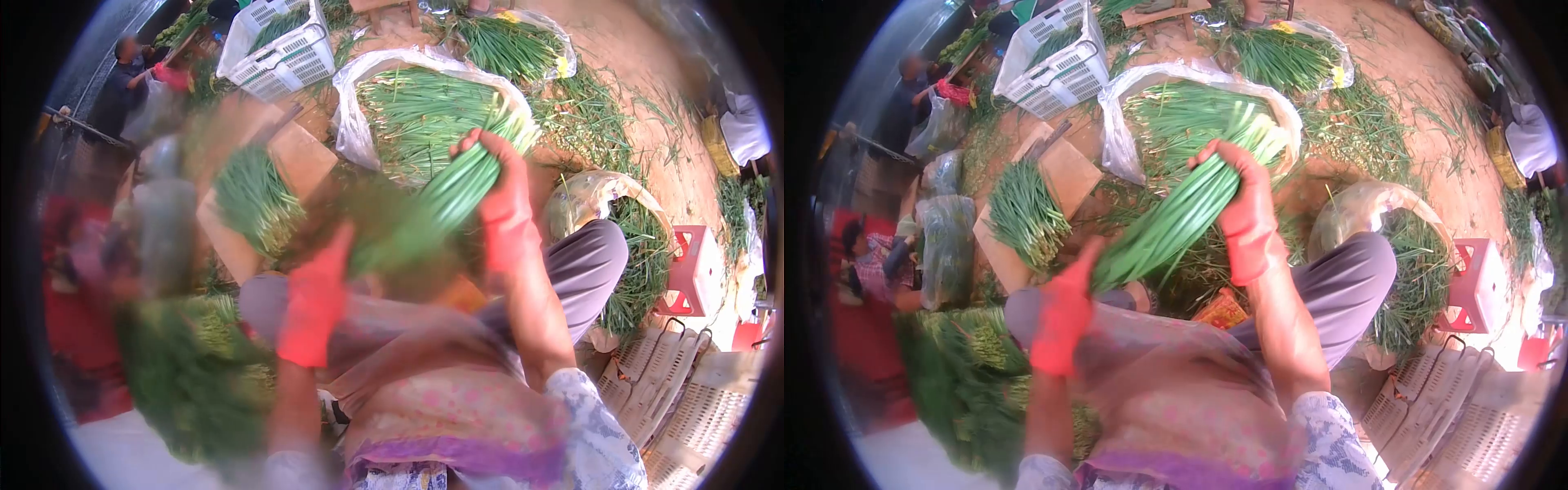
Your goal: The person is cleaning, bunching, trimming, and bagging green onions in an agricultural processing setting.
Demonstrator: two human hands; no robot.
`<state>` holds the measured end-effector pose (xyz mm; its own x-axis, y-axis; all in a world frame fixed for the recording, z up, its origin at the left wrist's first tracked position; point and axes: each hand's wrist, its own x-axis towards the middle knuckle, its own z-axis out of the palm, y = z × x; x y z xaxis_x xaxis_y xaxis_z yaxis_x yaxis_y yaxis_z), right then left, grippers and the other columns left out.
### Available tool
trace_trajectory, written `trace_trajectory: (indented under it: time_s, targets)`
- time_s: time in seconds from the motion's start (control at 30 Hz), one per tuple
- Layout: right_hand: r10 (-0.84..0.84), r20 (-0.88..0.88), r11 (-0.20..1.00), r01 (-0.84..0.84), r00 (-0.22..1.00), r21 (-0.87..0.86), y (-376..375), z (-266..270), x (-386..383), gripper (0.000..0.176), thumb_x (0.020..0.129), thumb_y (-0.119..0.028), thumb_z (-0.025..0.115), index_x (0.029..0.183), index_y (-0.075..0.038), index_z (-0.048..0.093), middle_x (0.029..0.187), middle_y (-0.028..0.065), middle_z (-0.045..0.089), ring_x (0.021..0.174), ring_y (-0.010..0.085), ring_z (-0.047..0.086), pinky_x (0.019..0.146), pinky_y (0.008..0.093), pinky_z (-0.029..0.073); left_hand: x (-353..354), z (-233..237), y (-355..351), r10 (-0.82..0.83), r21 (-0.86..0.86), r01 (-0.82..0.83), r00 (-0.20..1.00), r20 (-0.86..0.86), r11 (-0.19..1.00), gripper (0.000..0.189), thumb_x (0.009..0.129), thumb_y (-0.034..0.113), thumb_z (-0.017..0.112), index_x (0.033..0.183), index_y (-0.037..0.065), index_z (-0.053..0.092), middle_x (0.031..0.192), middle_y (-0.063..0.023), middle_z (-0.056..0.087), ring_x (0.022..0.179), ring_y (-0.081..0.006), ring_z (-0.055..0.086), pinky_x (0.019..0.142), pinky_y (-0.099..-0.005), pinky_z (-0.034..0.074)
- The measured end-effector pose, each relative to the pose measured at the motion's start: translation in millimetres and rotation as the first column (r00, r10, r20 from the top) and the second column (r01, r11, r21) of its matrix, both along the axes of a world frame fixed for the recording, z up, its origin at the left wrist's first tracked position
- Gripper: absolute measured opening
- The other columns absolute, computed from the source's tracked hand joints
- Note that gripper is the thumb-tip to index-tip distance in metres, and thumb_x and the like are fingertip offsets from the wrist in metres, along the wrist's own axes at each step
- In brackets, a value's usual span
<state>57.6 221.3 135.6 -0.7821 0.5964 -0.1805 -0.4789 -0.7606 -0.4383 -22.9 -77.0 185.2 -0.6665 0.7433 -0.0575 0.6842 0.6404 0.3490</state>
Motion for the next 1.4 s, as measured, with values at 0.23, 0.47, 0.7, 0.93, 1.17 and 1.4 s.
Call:
trace_trajectory:
  time_s: [0.23,0.47,0.7,0.93,1.17,1.4]
  targets:
    - [-0.368,0.046,0.929,0.366,0.929,0.052,69.8,-8.8,-2.3,0.028,0.085,-0.001,0.068,0.110,0.003,0.055,0.087,0.0133,0.064,0.080,0.0242,0.066,0.080,0.0407,0.059,-29.8,14.9,-41.8,0.196,0.234,-0.079,0.822,-0.535,0.969,0.063,0.083,-0.001,0.061,0.144,0.011,0.052,0.109,-0.0143,0.071,0.098,-0.0329,0.067,0.092,-0.0441,0.052]
    - [-0.496,0.101,0.731,0.352,0.863,0.585,14.5,57.7,-0.1,0.022,0.086,-0.004,0.071,0.106,-0.001,0.062,0.091,0.0085,0.067,0.077,0.0223,0.067,0.075,0.0352,0.058,58.8,24.6,29.3,-0.365,0.373,-0.375,0.097,0.926,0.849,0.043,0.101,0.032,0.058,0.137,0.010,0.058,0.131,-0.0104,0.066,0.124,-0.0260,0.058,0.109,-0.0426,0.042]
    - [-0.276,-0.312,-0.632,0.073,0.909,0.771,-95.9,35.5,30.7,0.027,0.083,-0.016,0.070,0.108,-0.006,0.065,0.104,0.0092,0.068,0.094,0.0293,0.066,0.082,0.0403,0.054,66.1,-12.2,70.6,-0.478,0.030,-0.612,-0.585,0.655,0.790,0.045,0.107,0.038,0.044,0.139,0.007,0.054,0.133,-0.0076,0.061,0.116,-0.0214,0.060,0.104,-0.0364,0.045]
    - [0.107,-0.023,-0.771,0.097,0.994,0.630,-87.6,63.3,52.1,0.037,0.074,-0.017,0.065,0.110,-0.007,0.065,0.115,0.0116,0.063,0.112,0.0297,0.060,0.095,0.0447,0.050,52.7,-49.4,69.7,-0.449,0.049,-0.715,-0.383,0.807,0.698,0.040,0.107,0.028,0.040,0.144,0.011,0.045,0.117,-0.0029,0.058,0.107,-0.0156,0.058,0.095,-0.0291,0.050]
    - [-0.022,0.256,-0.626,-0.213,0.967,0.750,-54.5,59.1,101.1,0.076,0.068,-0.016,0.069,0.141,-0.005,0.049,0.147,0.0194,0.045,0.136,0.0362,0.045,0.116,0.0455,0.034,27.1,-32.3,87.0,-0.468,0.452,-0.669,0.173,0.867,0.590,0.067,0.088,0.024,0.066,0.148,0.010,0.041,0.102,-0.0009,0.055,0.094,-0.0155,0.056,0.092,-0.0353,0.049]
    - [0.334,0.644,0.536,-0.701,0.688,0.471,-101.8,15.2,75.1,0.090,0.077,-0.021,0.087,0.149,-0.001,0.037,0.141,0.0192,0.051,0.131,0.0260,0.050,0.112,0.0404,0.039,20.8,-55.2,90.2,-0.346,0.466,-0.576,0.312,0.885,0.671,0.038,0.084,0.017,0.073,0.117,0.002,0.059,0.100,-0.0074,0.066,0.092,-0.0193,0.067,0.084,-0.0356,0.054]
